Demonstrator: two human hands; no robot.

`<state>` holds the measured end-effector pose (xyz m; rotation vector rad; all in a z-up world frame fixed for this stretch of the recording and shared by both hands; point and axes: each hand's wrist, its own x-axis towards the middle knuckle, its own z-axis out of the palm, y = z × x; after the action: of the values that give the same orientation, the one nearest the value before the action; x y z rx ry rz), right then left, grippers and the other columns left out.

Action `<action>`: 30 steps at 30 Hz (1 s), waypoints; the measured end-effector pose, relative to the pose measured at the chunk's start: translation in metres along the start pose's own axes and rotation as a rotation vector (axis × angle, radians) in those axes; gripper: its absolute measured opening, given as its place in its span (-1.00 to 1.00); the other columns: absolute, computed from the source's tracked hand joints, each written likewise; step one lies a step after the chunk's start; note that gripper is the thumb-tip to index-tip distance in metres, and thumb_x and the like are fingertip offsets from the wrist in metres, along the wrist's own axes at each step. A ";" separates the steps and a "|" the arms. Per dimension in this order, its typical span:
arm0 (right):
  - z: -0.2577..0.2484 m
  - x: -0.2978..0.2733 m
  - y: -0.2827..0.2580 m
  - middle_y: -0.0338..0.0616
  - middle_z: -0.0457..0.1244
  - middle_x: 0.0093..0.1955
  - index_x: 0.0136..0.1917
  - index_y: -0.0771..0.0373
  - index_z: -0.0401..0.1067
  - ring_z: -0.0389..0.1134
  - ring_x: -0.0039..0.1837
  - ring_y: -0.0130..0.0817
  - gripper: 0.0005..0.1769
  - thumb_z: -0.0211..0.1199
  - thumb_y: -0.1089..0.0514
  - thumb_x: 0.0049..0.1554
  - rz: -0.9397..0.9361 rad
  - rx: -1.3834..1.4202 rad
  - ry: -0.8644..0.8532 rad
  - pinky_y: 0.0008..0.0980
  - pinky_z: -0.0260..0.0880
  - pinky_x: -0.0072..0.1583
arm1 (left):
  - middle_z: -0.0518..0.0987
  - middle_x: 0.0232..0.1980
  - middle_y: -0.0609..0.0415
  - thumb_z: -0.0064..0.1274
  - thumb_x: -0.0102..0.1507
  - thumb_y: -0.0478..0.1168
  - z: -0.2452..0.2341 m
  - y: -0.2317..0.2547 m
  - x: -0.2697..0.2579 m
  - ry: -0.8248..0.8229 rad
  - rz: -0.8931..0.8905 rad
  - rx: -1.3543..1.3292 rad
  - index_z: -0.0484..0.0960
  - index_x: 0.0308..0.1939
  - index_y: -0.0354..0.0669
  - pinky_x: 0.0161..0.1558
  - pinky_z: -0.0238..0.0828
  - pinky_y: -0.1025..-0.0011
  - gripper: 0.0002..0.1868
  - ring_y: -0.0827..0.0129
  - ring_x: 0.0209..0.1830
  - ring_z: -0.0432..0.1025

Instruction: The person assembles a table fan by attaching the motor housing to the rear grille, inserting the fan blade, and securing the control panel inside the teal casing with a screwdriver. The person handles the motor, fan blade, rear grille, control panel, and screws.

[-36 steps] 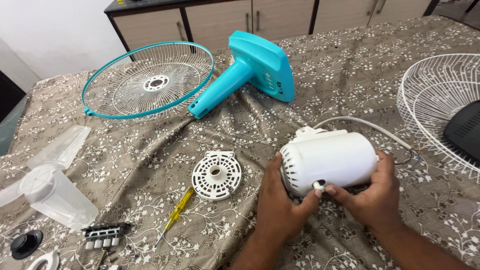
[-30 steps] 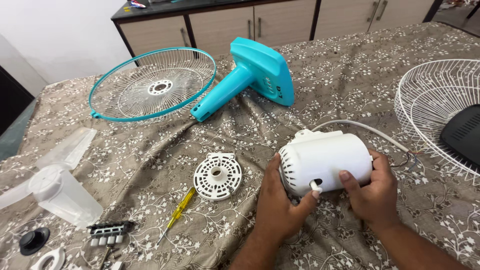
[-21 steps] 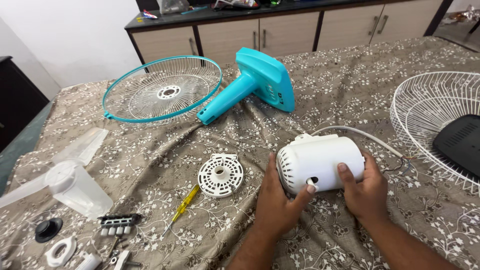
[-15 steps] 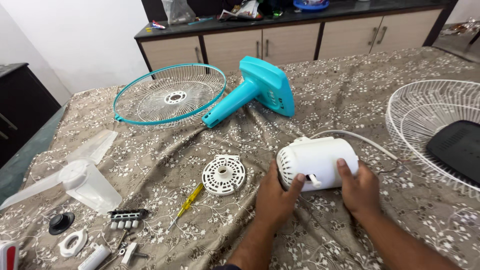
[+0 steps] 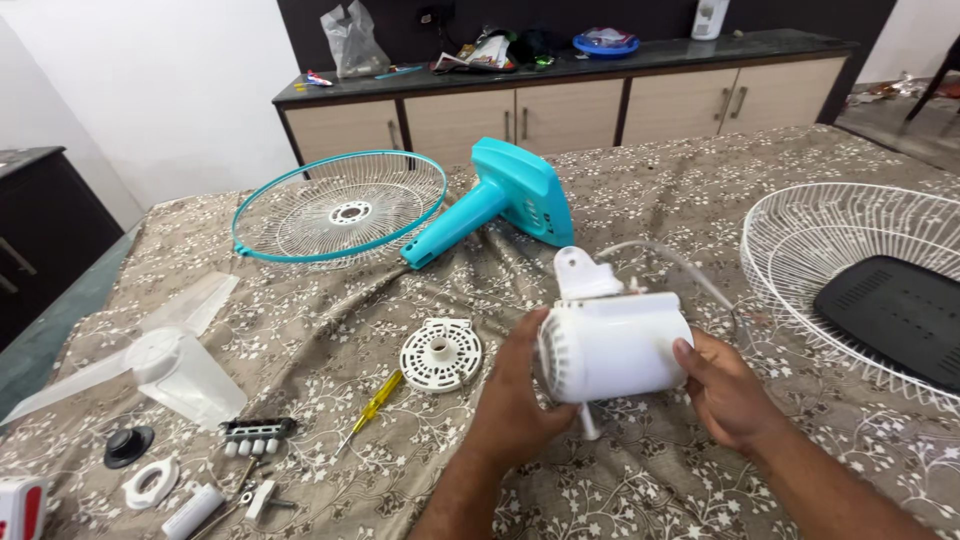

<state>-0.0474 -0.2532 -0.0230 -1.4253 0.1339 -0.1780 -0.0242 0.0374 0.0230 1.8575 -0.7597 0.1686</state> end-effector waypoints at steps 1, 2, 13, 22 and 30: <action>0.002 -0.005 0.004 0.15 0.38 0.16 0.35 0.37 0.38 0.34 0.21 -0.09 -0.41 0.09 -0.09 0.22 0.011 0.017 0.028 -0.05 0.36 0.24 | 0.24 0.51 -0.27 0.47 -0.09 -0.29 -0.006 0.000 -0.003 -0.007 0.057 0.106 0.05 0.58 -0.12 0.39 0.18 0.11 0.24 -0.06 0.50 0.20; 0.004 -0.010 0.007 0.16 0.38 0.11 0.29 0.41 0.41 0.37 0.15 -0.11 -0.43 0.09 -0.09 0.24 0.023 0.034 0.057 -0.06 0.41 0.19 | 0.21 0.54 -0.30 0.50 -0.08 -0.27 -0.012 -0.001 -0.006 -0.016 0.113 0.212 0.05 0.59 -0.12 0.44 0.12 0.07 0.25 -0.13 0.54 0.14; 0.008 -0.023 0.007 -0.02 0.36 -0.13 0.06 0.35 0.42 0.40 -0.12 -0.26 -0.67 0.16 0.01 0.24 0.057 0.044 0.305 -0.19 0.49 -0.02 | 0.20 0.48 -0.23 0.60 -0.18 0.12 -0.008 -0.006 -0.020 -0.024 -0.053 -0.003 0.16 0.51 -0.18 0.46 0.22 0.12 0.33 -0.07 0.49 0.22; -0.011 -0.001 0.000 0.09 0.31 0.21 0.39 0.30 0.25 0.36 0.15 -0.24 -0.48 0.11 0.02 0.23 0.085 -0.174 0.252 -0.09 0.39 0.23 | 0.32 0.44 -0.25 0.48 -0.09 0.05 0.009 -0.027 -0.032 -0.034 0.038 -0.042 0.12 0.58 -0.07 0.38 0.31 0.03 0.25 -0.08 0.42 0.35; -0.008 0.032 -0.020 0.22 0.39 0.05 0.27 0.47 0.40 0.43 0.07 -0.03 -0.41 0.21 -0.05 0.17 0.181 -0.046 0.042 -0.01 0.48 0.16 | 0.40 0.38 -0.28 0.39 -0.03 0.20 0.002 -0.007 -0.036 -0.039 -0.008 -0.071 0.00 0.63 -0.08 0.34 0.40 0.04 0.29 -0.05 0.31 0.44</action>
<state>-0.0183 -0.2704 -0.0035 -1.4472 0.3018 -0.0565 -0.0491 0.0525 -0.0002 1.8012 -0.7753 0.0992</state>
